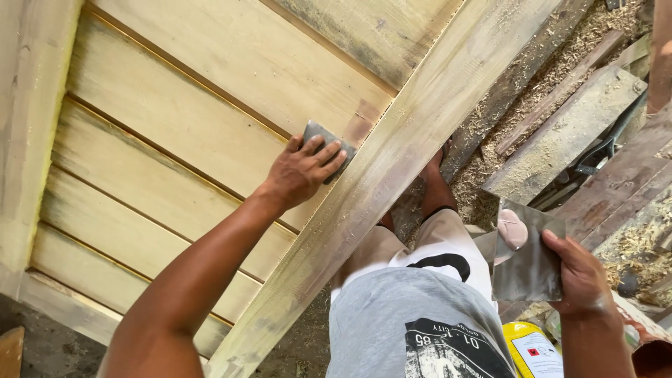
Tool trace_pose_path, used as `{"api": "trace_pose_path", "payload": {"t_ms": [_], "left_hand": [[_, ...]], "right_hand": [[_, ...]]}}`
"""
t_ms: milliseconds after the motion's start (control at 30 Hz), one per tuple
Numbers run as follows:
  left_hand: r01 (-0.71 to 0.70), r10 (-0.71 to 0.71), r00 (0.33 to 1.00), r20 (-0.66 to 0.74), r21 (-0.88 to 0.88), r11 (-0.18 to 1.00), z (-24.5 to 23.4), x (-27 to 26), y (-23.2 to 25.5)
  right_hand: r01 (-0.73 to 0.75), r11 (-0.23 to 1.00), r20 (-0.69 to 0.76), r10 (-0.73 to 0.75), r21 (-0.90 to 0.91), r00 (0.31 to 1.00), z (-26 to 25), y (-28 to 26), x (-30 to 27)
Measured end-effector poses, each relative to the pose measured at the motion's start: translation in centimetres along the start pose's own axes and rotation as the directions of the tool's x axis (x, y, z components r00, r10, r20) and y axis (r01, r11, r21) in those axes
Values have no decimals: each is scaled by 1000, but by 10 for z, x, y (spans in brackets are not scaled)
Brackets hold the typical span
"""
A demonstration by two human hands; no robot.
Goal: Applying wood filler to gaps in a wooden door using metal scrapers.
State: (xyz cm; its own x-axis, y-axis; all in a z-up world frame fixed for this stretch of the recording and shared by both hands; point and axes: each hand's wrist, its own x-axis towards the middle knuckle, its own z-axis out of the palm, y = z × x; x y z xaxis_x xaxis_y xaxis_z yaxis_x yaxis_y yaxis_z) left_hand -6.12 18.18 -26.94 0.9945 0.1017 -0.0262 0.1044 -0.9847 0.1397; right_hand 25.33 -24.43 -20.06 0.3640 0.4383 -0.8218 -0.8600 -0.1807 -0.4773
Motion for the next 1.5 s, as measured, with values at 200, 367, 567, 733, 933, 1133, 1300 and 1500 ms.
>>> {"api": "trace_pose_path", "payload": {"t_ms": [200,367,567,733,933,1133,1300,1500], "left_hand": [[-4,3,998,-59,-18,1000,-15,33,-13],[31,-30,988,-151,8,999,-3,70,-17],[16,-16,1000,8,-47,999,-19,53,-13],[68,-49,991,128,-154,986,-56,37,19],[62,-233,910,-343,-444,894,-135,57,129],[-6,-237,794,-560,-398,918,-122,59,170],[35,-267,757,-596,-372,928,-109,42,162],[25,-164,839,-519,-264,964,-135,16,114]], "right_hand": [[-42,999,144,44,-19,989,17,-5,4],[-45,998,112,51,-51,992,25,-8,2],[-51,997,47,54,-63,997,0,4,11],[-77,994,60,81,-74,995,64,-11,2],[-178,984,284,170,1,944,114,-8,24],[-225,969,447,155,106,881,167,-18,19],[-222,974,434,182,44,882,205,-40,0],[-141,990,466,130,-11,875,185,-51,8]]}}
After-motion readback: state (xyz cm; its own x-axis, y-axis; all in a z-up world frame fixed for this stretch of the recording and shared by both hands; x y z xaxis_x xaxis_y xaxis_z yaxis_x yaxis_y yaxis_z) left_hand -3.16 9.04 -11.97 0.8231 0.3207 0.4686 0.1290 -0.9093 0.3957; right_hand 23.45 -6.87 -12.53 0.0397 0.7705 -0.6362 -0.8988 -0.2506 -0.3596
